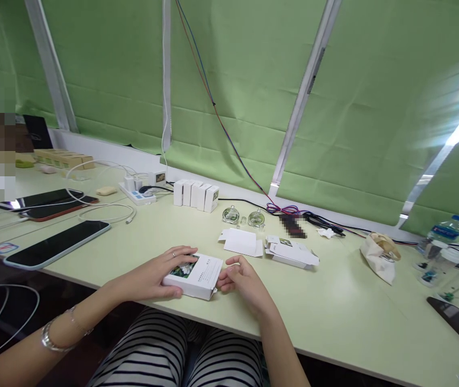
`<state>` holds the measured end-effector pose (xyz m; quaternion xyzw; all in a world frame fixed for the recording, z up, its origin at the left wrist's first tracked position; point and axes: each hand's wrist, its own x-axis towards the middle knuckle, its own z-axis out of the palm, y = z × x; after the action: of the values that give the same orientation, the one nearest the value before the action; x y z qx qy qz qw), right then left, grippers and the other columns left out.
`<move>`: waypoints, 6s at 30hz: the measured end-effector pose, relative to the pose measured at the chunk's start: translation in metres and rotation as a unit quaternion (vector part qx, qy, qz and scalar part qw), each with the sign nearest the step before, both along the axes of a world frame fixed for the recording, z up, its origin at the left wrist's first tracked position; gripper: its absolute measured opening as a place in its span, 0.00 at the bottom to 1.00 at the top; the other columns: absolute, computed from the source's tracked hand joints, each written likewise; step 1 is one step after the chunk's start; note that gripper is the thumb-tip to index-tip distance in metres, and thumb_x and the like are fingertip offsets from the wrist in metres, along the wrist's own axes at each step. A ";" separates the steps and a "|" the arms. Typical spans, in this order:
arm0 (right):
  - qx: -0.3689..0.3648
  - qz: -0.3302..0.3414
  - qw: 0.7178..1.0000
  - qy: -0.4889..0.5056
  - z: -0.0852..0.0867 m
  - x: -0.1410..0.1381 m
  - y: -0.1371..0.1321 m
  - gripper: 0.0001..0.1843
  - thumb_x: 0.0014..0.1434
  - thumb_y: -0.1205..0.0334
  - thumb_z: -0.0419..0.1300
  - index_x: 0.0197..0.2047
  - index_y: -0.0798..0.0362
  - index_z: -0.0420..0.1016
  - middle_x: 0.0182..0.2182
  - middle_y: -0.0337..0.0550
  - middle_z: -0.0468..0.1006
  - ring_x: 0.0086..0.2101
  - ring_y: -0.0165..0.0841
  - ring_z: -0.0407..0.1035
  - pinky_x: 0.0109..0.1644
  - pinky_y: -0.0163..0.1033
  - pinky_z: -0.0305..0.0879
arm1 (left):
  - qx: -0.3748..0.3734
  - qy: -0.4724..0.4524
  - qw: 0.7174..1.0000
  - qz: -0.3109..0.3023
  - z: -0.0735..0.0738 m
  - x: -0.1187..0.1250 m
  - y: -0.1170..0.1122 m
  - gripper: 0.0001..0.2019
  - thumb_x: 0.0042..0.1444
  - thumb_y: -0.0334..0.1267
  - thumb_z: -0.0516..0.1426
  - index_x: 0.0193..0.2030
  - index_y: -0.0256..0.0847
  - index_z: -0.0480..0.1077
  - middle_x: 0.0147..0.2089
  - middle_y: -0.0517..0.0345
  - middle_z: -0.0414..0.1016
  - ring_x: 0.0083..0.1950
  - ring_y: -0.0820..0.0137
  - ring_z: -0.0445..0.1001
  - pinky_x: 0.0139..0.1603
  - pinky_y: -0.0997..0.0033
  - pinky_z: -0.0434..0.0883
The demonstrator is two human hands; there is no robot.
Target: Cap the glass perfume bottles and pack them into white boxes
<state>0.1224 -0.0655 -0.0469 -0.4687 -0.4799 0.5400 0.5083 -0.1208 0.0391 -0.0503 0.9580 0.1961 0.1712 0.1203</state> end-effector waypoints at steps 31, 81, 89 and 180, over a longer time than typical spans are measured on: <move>0.059 0.014 0.984 -0.167 -0.009 -0.012 0.005 0.18 0.43 0.70 0.62 0.38 0.51 0.63 0.28 0.33 0.67 0.28 0.27 0.63 0.34 0.34 0.61 | 0.020 -0.006 1.000 -0.021 0.001 -0.001 -0.004 0.28 0.49 0.39 0.60 0.59 0.45 0.59 0.64 0.50 0.56 0.65 0.57 0.52 0.62 0.54 0.57; 0.154 -0.144 0.815 -0.540 -0.008 0.008 0.016 0.21 0.57 0.70 0.46 0.54 0.55 0.62 0.52 0.51 0.67 0.55 0.38 0.59 0.60 0.45 0.53 | 0.136 -0.068 0.944 0.291 -0.010 0.006 0.002 0.16 0.57 0.30 0.45 0.48 0.42 0.69 0.50 0.49 0.69 0.48 0.57 0.66 0.45 0.55 0.65; 0.054 -0.049 0.803 -0.592 0.032 0.039 0.103 0.33 0.46 0.60 0.63 0.56 0.54 0.63 0.56 0.52 0.65 0.57 0.44 0.57 0.58 0.46 0.54 | 0.160 -0.069 0.922 0.346 -0.013 0.007 -0.002 0.18 0.53 0.29 0.47 0.49 0.42 0.68 0.52 0.47 0.69 0.49 0.54 0.64 0.43 0.53 0.63; -0.048 0.075 0.836 -0.542 0.012 0.039 0.061 0.54 0.36 0.55 0.68 0.63 0.55 0.48 0.56 0.55 0.57 0.54 0.47 0.56 0.54 0.47 0.56 | -0.029 -0.004 0.949 0.315 0.061 0.044 0.048 0.32 0.56 0.57 0.46 0.62 0.38 0.54 0.65 0.42 0.56 0.66 0.52 0.51 0.61 0.50 0.49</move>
<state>0.1611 -0.0041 -0.0350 -0.6726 -0.6858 0.2585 0.1022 -0.0772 0.0873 0.0107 0.8430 0.4921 0.1982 0.0892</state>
